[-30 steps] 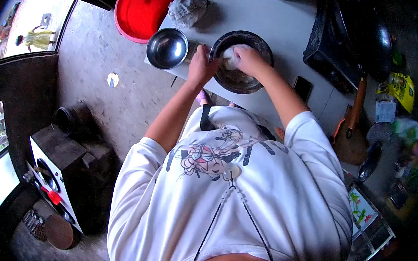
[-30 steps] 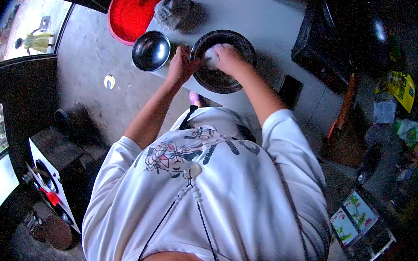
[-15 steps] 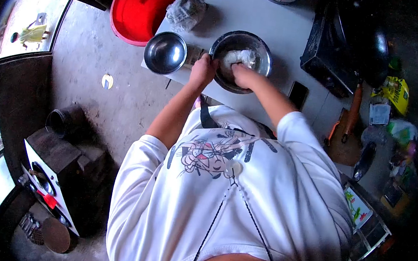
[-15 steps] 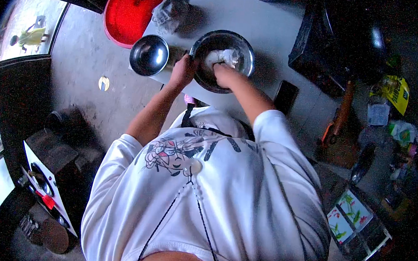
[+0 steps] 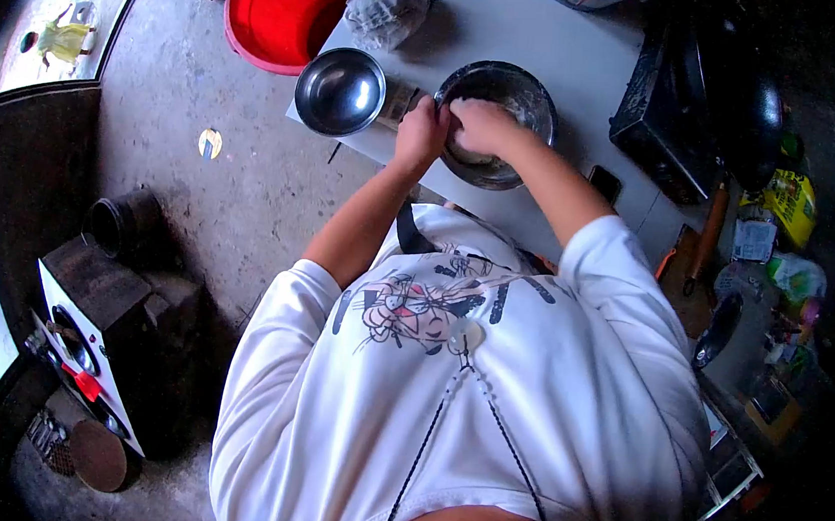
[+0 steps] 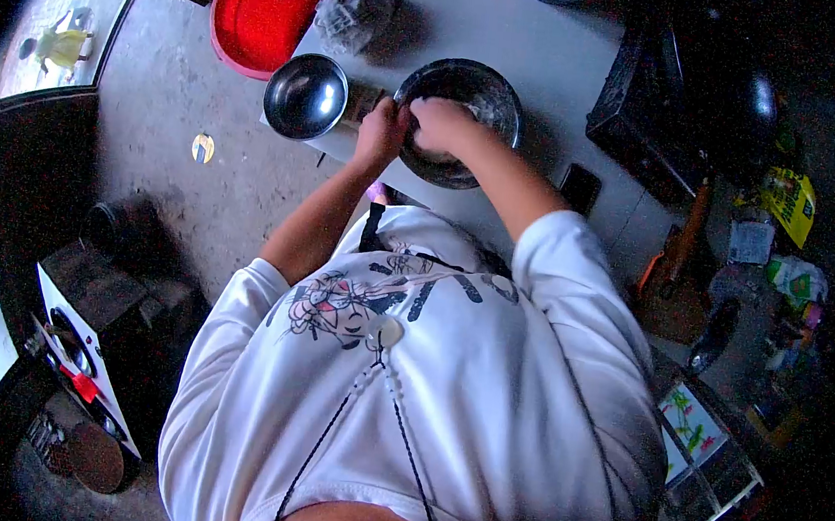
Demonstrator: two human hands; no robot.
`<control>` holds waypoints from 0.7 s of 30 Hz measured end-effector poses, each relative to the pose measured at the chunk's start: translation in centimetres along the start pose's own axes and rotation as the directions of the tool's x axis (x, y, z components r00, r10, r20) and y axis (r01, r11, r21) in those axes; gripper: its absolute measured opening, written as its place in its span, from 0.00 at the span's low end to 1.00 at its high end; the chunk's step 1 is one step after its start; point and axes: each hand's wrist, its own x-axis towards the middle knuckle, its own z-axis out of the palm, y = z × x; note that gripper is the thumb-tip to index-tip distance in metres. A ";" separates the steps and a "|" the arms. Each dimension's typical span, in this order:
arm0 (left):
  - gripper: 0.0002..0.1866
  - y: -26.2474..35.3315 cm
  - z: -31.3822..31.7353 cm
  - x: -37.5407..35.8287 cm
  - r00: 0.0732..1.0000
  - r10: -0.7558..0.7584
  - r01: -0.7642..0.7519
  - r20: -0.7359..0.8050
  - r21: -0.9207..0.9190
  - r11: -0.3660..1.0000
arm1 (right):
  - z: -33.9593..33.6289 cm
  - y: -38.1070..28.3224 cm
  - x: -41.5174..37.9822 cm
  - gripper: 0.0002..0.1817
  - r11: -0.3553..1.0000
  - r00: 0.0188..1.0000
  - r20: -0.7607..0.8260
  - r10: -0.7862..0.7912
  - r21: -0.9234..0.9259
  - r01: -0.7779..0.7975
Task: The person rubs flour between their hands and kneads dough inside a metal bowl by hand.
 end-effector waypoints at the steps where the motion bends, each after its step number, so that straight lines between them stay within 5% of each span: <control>1: 0.14 0.0 0.0 0.0 1.000 -0.004 0.004 -0.004 -0.021 1.000 | 0.4 0.2 -0.8 0.11 0.998 0.997 0.056 -0.058 0.018 0.057; 4: 0.14 0.2 0.0 0.0 1.000 -0.002 0.001 -0.015 -0.031 1.000 | -1.7 -0.7 -4.3 0.12 0.999 0.927 0.375 0.021 0.017 -0.030; 7: 0.14 0.2 -0.3 0.1 1.000 0.012 -0.012 0.004 -0.013 1.000 | 1.2 2.1 -5.5 0.11 0.998 0.954 0.292 -0.062 0.013 0.061; 11: 0.15 0.1 -0.3 0.5 0.998 0.024 -0.024 0.058 -0.012 1.000 | 2.4 2.7 -3.2 0.13 0.992 0.939 0.320 0.123 -0.012 -0.126; 17: 0.15 -0.4 -0.3 0.8 0.993 0.080 -0.081 0.083 0.006 0.997 | 2.0 5.1 -1.6 0.16 0.990 0.903 0.415 0.107 0.040 -0.136; 19: 0.15 -0.4 -0.5 0.8 0.991 0.096 -0.099 0.092 0.018 0.995 | -1.5 5.1 -2.4 0.17 0.939 0.790 0.610 -0.070 0.306 -0.154; 20: 0.16 -0.4 -0.6 0.8 0.989 0.109 -0.112 0.098 0.027 0.993 | -4.7 3.5 -3.2 0.18 0.853 0.695 0.719 0.017 0.353 -0.385; 21: 0.16 -0.5 -0.5 0.9 0.989 0.106 -0.109 0.100 0.027 0.994 | -4.9 3.5 -3.2 0.18 0.852 0.693 0.721 0.016 0.353 -0.387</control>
